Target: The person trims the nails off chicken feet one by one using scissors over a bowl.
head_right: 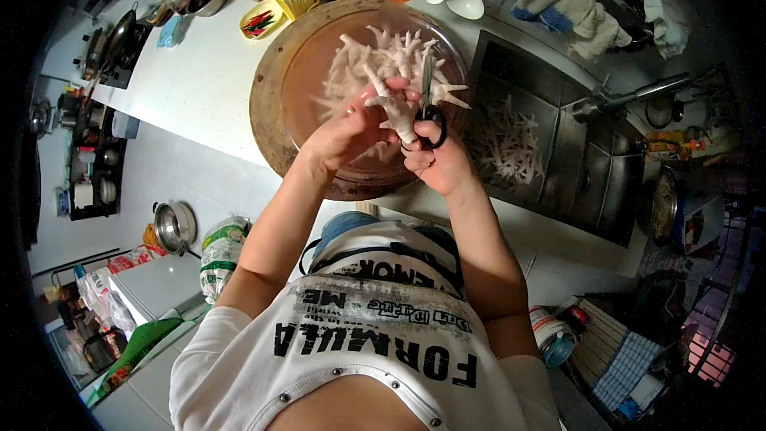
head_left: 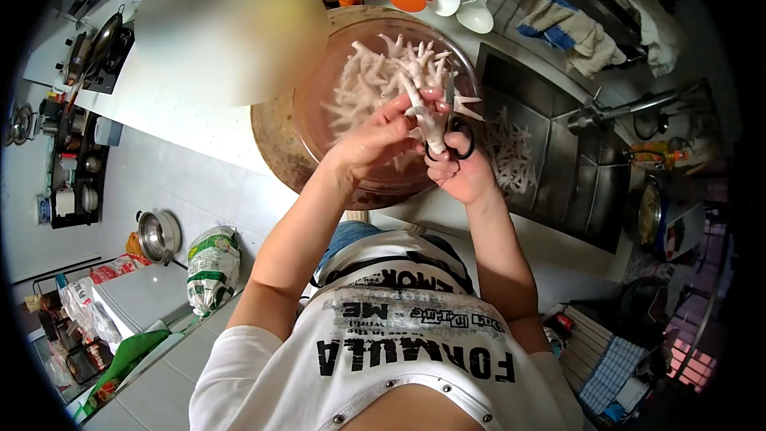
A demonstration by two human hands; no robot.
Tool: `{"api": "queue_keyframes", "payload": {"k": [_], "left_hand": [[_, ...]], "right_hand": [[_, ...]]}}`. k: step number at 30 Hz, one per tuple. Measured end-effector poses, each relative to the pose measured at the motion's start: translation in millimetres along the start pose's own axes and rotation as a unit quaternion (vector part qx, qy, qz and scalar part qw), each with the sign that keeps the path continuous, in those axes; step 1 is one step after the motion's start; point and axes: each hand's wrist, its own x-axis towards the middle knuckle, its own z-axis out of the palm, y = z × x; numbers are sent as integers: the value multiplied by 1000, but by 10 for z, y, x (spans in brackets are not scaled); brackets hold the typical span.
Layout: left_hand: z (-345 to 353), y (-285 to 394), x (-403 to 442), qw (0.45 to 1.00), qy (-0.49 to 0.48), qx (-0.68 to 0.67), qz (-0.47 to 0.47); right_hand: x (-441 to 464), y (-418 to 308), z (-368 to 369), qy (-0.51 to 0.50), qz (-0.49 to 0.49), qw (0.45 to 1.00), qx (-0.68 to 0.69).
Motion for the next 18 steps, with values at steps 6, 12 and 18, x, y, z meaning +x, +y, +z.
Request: {"api": "queue_keyframes", "payload": {"k": [6,12,18], "left_hand": [[39,-106,43,997,58,21,39],[18,-107,102,953,261,152,28],[105,-142,84,944,290,156,40]], "right_hand": [[4,-9,137,113,-20,991,-72],[-161,41,417,231,-203,708,-636],[-221,48,647,297,-116,628,-710]]}}
